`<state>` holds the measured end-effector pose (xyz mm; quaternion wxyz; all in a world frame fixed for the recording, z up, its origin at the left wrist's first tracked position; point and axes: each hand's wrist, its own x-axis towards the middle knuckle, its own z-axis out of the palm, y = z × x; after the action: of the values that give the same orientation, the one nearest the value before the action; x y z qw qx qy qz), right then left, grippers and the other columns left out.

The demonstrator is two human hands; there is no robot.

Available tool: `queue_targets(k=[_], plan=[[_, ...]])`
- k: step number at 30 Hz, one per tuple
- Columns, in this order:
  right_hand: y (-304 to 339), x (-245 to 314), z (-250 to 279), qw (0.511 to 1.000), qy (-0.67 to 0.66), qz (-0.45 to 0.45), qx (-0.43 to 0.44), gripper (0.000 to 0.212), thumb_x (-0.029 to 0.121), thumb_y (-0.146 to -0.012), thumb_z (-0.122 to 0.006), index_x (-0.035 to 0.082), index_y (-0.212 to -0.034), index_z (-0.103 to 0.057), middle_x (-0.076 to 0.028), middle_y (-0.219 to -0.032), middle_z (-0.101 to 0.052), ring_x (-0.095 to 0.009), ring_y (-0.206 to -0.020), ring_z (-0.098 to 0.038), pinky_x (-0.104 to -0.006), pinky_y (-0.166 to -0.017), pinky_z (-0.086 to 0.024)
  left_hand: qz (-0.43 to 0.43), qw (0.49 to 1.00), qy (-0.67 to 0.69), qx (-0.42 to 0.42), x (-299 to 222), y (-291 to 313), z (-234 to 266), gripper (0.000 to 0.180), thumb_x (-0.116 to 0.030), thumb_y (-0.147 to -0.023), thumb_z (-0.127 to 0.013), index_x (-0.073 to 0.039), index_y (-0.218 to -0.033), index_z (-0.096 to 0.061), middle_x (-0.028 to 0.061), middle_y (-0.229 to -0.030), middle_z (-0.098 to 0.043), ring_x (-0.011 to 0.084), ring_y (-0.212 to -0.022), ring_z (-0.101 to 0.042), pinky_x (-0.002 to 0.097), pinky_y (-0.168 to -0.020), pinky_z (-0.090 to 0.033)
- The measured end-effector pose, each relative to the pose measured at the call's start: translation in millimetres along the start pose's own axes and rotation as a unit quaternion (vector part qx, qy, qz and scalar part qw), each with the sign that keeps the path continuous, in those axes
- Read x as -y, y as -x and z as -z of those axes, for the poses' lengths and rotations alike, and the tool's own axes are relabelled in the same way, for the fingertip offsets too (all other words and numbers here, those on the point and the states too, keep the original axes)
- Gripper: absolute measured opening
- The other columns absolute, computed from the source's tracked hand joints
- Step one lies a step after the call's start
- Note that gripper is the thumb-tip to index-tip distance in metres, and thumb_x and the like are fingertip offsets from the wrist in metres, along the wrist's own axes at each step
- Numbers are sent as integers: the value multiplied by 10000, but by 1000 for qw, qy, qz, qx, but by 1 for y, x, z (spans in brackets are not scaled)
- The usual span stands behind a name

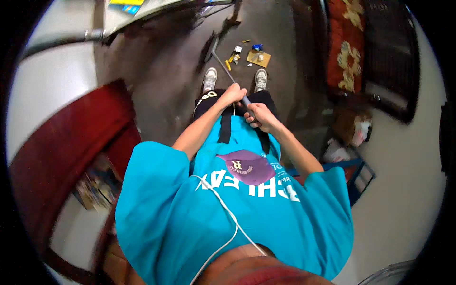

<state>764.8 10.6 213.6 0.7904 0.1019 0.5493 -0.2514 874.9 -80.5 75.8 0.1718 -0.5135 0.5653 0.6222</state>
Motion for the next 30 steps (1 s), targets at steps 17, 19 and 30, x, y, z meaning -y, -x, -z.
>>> queue_targets(k=[17, 19, 30], plan=[[-12, -54, 36, 904, 254, -305, 158, 189, 257, -906, -452, 69, -907, -467, -39, -667, -490, -140, -544, -522, -340, -622, -548, 104, 670, 579, -453, 62, 112, -189, 238, -160, -768, -563, 55, -667, -578, 109, -593, -601, 179, -508, -594, 324, -424, -424], [0, -76, 38, 907, 274, -293, 129, 183, 235, -897, -469, 52, -889, -461, -44, -661, -487, -126, -513, -500, -293, -548, -530, 126, 629, 603, -473, 57, 120, -226, 228, -160, -771, -559, 34, -652, -578, 81, -576, -584, 167, -508, -588, 314, -419, -412], [-48, -136, 167, 786, 419, -437, 122, 135, 177, -903, -488, 46, -876, -473, -38, -652, -479, -100, -485, -452, -203, -401, -404, 222, 412, 736, -489, 37, 94, -380, 224, -120, -752, -587, 98, -705, -564, 123, -648, -597, 232, -614, -602, 361, -495, -452]])
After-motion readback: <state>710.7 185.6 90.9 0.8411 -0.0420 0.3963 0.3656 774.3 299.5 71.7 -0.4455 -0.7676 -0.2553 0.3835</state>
